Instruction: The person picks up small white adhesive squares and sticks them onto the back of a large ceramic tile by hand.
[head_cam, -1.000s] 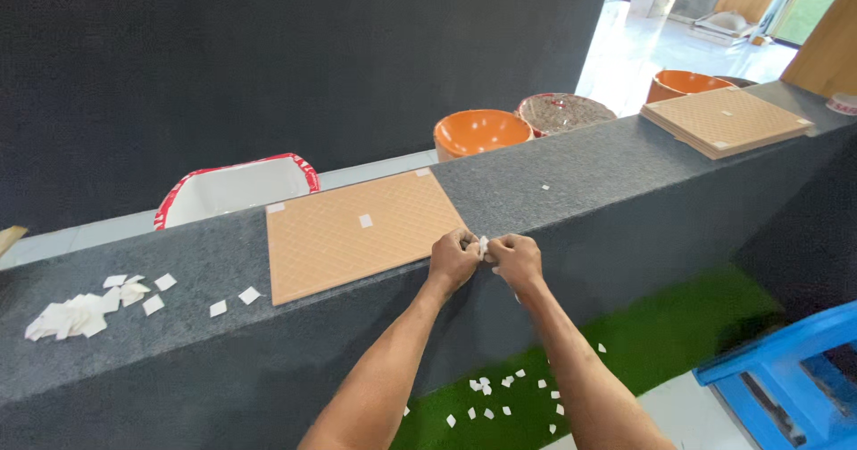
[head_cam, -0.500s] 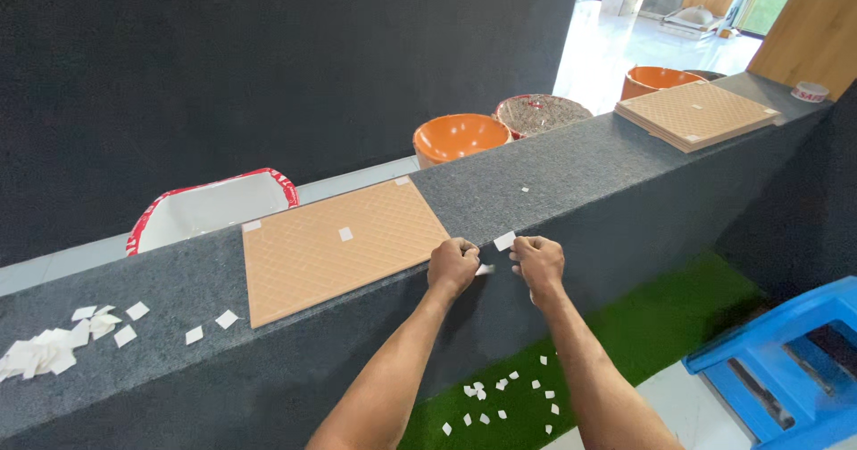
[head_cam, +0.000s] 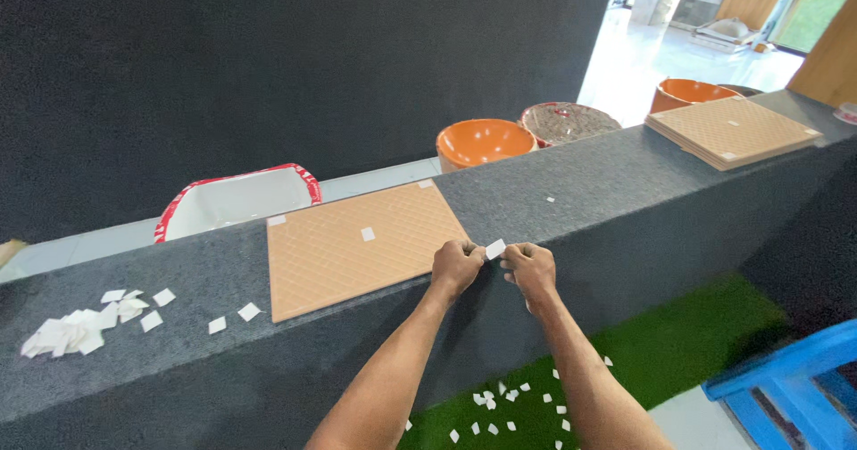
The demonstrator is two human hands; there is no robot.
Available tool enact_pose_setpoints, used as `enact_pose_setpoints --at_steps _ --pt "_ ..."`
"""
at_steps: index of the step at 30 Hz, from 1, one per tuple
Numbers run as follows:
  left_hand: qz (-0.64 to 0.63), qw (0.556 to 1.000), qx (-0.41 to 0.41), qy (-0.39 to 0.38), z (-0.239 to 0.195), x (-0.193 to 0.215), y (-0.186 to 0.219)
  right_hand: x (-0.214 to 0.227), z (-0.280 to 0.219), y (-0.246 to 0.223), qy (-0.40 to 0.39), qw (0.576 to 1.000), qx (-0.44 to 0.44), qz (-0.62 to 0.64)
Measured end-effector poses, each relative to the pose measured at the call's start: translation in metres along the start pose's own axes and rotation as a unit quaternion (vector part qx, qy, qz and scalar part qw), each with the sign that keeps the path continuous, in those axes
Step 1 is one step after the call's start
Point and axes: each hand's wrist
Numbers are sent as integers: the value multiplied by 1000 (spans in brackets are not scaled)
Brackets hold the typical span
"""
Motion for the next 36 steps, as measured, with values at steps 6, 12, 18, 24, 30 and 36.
enact_pose_setpoints --at_steps 6,12,18,24,30,36 --pt "-7 1000 2 8 -20 39 2 -29 -13 -21 -50 999 -10 -19" --pt "-35 999 5 29 -5 58 -20 -58 0 -10 -44 999 -7 -11" --pt "-15 999 28 31 -4 80 -37 -82 -2 -18 -33 999 2 -27" --pt "-19 998 50 31 8 101 -63 -114 -1 -13 -35 998 32 -52" --pt "-11 997 69 17 7 110 -90 -128 -6 -7 -18 977 72 -200" --pt "-20 996 83 21 31 93 -91 -118 43 22 -32 961 96 -257"
Point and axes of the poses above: each hand's wrist, its own z-axis towards the middle knuckle, its own x-axis out of the back of the hand, y = z × x, and after that the axes turned 1 degree about x, right-handed
